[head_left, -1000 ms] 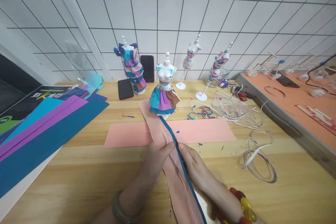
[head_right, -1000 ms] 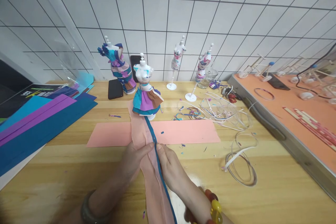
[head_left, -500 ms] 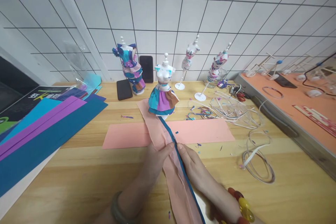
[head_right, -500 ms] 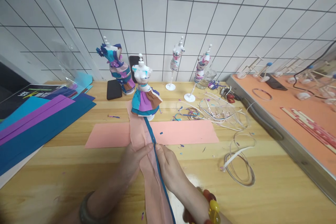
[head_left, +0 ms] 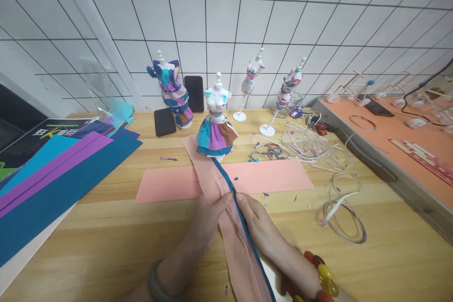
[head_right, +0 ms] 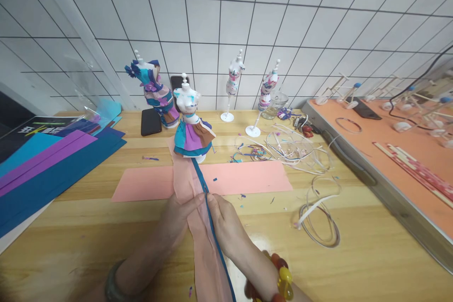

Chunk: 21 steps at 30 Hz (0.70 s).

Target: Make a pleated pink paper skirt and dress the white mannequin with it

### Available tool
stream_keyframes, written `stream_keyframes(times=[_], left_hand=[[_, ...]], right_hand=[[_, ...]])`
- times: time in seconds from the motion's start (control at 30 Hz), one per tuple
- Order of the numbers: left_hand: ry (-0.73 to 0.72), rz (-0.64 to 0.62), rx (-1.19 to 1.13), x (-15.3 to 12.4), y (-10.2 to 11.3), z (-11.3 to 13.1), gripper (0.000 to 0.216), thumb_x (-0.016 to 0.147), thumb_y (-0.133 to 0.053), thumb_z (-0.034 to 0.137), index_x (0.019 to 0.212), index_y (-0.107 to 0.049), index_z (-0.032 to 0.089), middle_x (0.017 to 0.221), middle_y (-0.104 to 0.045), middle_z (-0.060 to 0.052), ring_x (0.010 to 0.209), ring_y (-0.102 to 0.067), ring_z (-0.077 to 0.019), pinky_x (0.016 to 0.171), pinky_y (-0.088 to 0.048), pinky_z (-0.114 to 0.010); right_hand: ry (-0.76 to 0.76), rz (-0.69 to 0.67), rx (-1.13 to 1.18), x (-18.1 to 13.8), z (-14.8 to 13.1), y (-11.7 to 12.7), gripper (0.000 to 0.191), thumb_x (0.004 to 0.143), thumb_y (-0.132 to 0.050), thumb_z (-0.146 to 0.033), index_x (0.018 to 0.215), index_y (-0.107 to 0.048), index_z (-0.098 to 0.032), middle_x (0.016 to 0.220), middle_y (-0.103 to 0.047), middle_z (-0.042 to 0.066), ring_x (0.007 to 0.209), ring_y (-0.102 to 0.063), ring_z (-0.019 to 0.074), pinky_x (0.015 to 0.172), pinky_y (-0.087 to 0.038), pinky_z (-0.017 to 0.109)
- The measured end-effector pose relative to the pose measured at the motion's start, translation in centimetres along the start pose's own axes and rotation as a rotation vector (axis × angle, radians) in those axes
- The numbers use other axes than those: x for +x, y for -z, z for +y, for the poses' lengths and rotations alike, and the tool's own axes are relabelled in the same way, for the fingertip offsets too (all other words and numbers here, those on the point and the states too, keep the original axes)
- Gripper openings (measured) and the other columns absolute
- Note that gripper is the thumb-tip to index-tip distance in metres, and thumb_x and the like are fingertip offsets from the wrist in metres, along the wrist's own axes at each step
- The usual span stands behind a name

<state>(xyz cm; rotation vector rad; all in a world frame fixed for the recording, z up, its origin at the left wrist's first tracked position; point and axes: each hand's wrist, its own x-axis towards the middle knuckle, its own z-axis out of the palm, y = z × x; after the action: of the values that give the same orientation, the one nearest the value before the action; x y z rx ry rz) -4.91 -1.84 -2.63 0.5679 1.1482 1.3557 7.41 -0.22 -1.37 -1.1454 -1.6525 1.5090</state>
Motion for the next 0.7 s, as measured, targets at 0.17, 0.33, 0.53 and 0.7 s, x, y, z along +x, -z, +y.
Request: stream_keyframes(times=[0.17,0.33,0.53,0.7], left_hand=[[-0.008,-0.013,0.007,0.1,0.1,-0.1,0.043,0.066,-0.075,0.028,0.106,-0.066,0.013,0.102,-0.071,-0.012,0.093,-0.066,-0.028,0.084,-0.052,-0.039],[0.009,-0.029,-0.035,0.1,0.1,-0.1,0.044,0.065,-0.076,0.028,0.105,-0.066,0.014,0.103,-0.071,-0.012,0.095,-0.065,-0.0288,0.084,-0.052,-0.039],[0.08,-0.017,-0.102,0.3,0.1,0.9,0.046,0.062,-0.078,0.029,0.103,-0.067,0.013,0.101,-0.072,-0.013,0.096,-0.065,-0.0303,0.087,-0.05,-0.041],[0.092,-0.024,-0.319,0.5,0.1,2.6,0.047,0.07,-0.072,0.03,0.112,-0.062,0.012,0.102,-0.071,-0.013,0.1,-0.064,-0.0289,0.09,-0.049,-0.041]], right_hand=[[-0.005,0.01,-0.01,0.0,0.2,0.1,0.047,0.094,-0.032,-0.05,0.089,-0.063,-0.014,0.088,-0.065,0.006,0.08,-0.056,0.0194,0.079,-0.042,0.029],[-0.024,0.01,-0.025,0.0,0.2,0.0,0.046,0.094,-0.033,-0.05,0.084,-0.061,-0.015,0.082,-0.064,0.004,0.081,-0.055,0.0195,0.075,-0.043,0.028],[-0.022,0.016,-0.073,0.0,0.0,0.2,0.044,0.094,-0.032,-0.049,0.073,-0.053,-0.017,0.076,-0.059,0.003,0.081,-0.055,0.0195,0.078,-0.041,0.029],[-0.021,-0.038,-0.157,-0.3,0.0,0.1,0.042,0.095,-0.029,-0.046,0.072,-0.049,-0.018,0.074,-0.056,0.003,0.075,-0.052,0.0178,0.074,-0.041,0.028]])
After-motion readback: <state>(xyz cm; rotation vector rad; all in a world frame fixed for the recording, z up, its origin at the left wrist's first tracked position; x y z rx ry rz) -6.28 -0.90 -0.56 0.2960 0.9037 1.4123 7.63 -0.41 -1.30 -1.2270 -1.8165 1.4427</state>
